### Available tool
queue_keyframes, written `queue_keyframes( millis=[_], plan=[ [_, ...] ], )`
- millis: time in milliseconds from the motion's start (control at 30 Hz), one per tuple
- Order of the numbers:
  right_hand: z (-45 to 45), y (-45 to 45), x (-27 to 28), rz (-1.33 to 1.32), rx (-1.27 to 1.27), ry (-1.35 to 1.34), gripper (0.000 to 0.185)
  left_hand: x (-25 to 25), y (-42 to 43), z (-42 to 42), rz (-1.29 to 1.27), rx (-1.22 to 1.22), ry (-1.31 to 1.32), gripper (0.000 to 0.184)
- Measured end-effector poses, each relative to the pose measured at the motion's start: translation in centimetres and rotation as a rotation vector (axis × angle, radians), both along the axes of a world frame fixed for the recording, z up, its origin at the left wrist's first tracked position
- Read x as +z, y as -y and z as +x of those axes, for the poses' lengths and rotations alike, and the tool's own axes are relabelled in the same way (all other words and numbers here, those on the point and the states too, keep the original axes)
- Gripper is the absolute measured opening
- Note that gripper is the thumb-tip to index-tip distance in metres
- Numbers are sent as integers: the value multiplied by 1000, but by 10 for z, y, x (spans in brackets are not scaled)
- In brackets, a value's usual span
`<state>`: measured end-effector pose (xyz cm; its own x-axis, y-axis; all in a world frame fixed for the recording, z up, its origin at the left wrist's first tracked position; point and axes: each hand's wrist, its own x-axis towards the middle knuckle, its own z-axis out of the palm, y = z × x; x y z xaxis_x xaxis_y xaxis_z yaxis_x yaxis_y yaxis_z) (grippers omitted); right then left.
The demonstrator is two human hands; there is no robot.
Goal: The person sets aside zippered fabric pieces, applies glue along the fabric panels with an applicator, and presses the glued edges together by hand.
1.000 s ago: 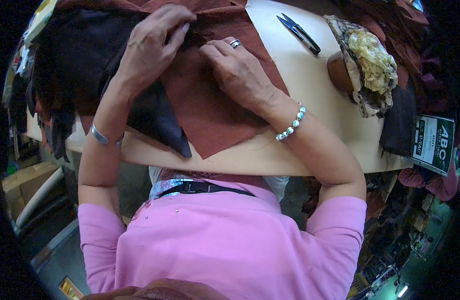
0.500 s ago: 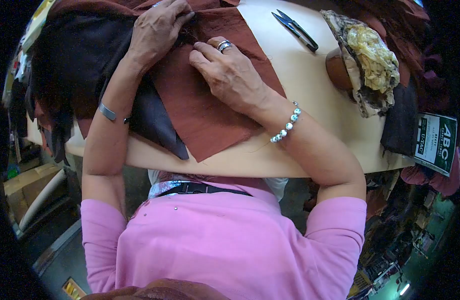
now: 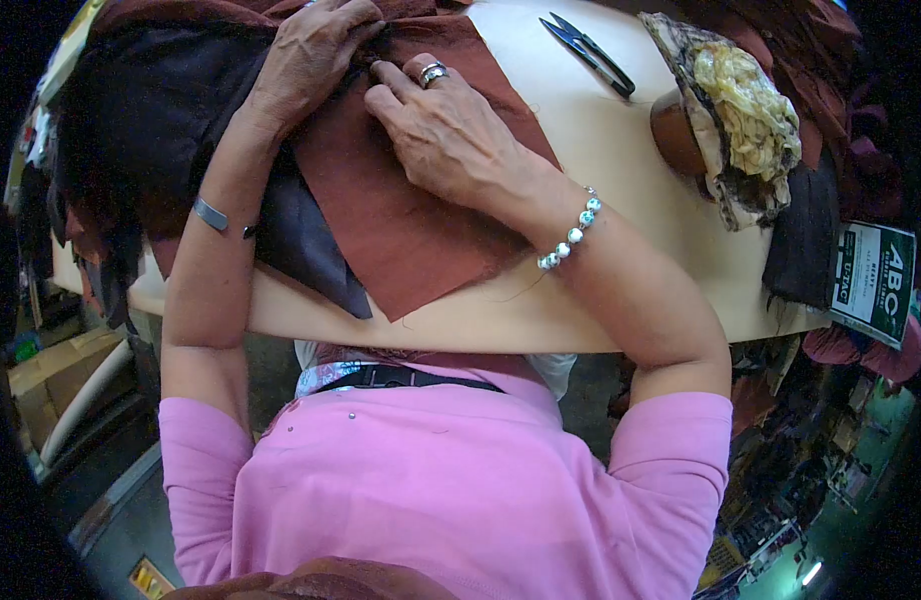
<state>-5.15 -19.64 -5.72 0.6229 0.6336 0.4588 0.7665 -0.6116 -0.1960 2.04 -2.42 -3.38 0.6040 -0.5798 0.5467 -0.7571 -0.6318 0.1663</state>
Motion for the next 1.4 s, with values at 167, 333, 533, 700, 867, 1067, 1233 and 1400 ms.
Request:
queue_keyframes(
  millis=[167,333,533,700,867,1067,1233,1400],
  plan=[
    [5,0,0,20,16,-2,17,-5,-3,3,24,15,21,7],
    [4,3,-5,82,49,-27,38,-14,-7,6,16,35,69,8],
    [8,0,10,32,56,-182,39,-14,-6,3,-60,32,19,10],
    [12,-6,10,-38,-30,-235,39,-18,-6,5,-64,-3,36,6],
    [12,-4,-2,41,61,117,23,-30,-4,12,-45,53,142,9],
    [21,-10,-1,-12,3,59,22,-29,-1,6,-21,121,49,10],
    [10,-2,2,-65,15,66,24,-29,-1,3,19,132,74,9],
    [-33,24,9,-55,88,7,24,-33,-3,7,-27,78,75,9]
  ],
)
